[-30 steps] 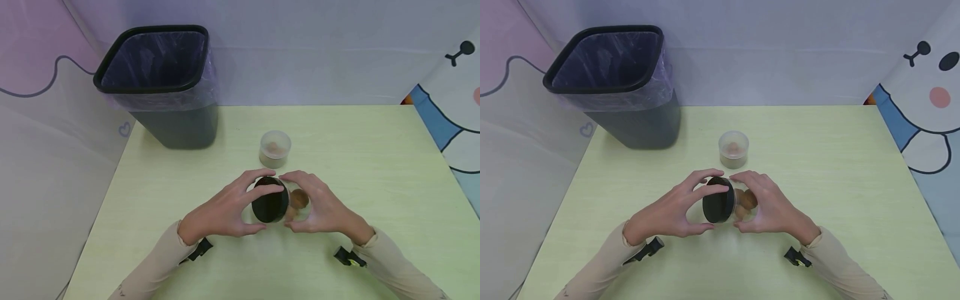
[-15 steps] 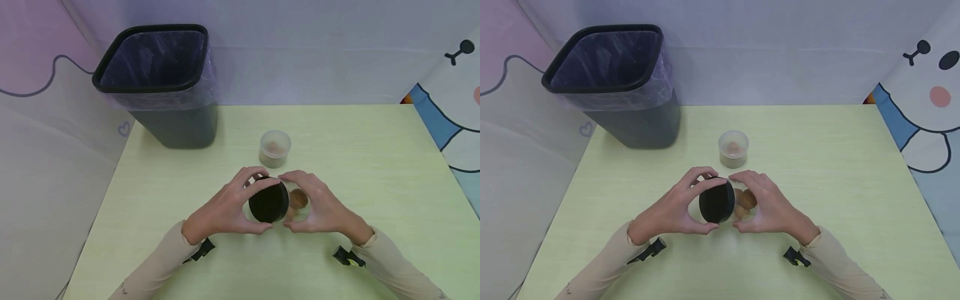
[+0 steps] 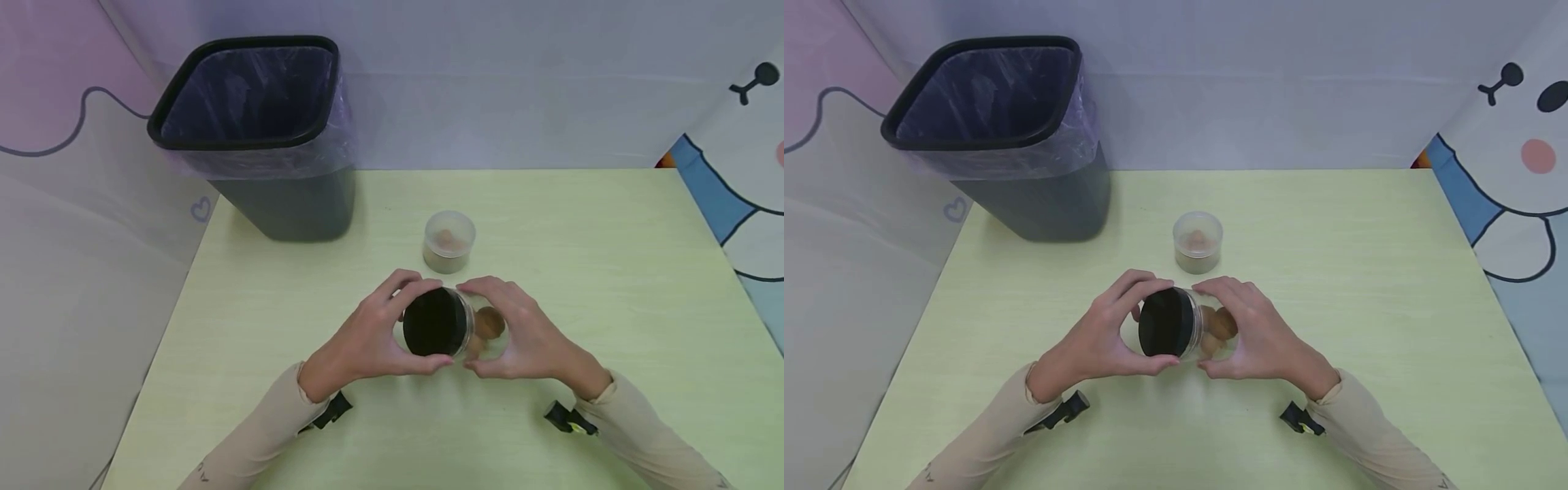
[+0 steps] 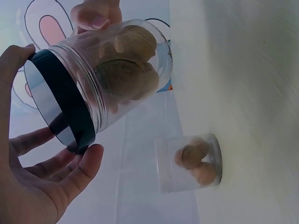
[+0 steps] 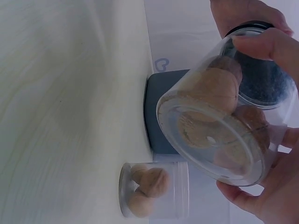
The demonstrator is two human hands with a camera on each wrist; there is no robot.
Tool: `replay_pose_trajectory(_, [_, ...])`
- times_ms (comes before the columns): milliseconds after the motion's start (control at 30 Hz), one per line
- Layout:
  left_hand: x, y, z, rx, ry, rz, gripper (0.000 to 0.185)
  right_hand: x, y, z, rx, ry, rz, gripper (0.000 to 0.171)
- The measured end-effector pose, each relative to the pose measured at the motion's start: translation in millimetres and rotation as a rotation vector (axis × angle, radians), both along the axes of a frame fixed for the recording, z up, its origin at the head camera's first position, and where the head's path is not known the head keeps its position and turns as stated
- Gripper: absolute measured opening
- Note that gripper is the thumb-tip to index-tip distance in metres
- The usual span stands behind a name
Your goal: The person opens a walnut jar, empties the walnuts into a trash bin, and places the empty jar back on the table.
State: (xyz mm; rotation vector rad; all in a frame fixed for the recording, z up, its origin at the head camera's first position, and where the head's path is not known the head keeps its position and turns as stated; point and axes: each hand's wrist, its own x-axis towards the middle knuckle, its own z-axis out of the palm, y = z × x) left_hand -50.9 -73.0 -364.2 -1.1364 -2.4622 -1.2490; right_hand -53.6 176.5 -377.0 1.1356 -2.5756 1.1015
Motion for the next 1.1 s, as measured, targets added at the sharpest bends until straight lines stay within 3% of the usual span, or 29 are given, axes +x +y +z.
replay_pose_trajectory(1100, [2.1, -26, -7.7, -0.038, 0.005, 0.103, 0.078, -0.1, 7, 1.3, 0.023, 0.058, -0.041, 0.091])
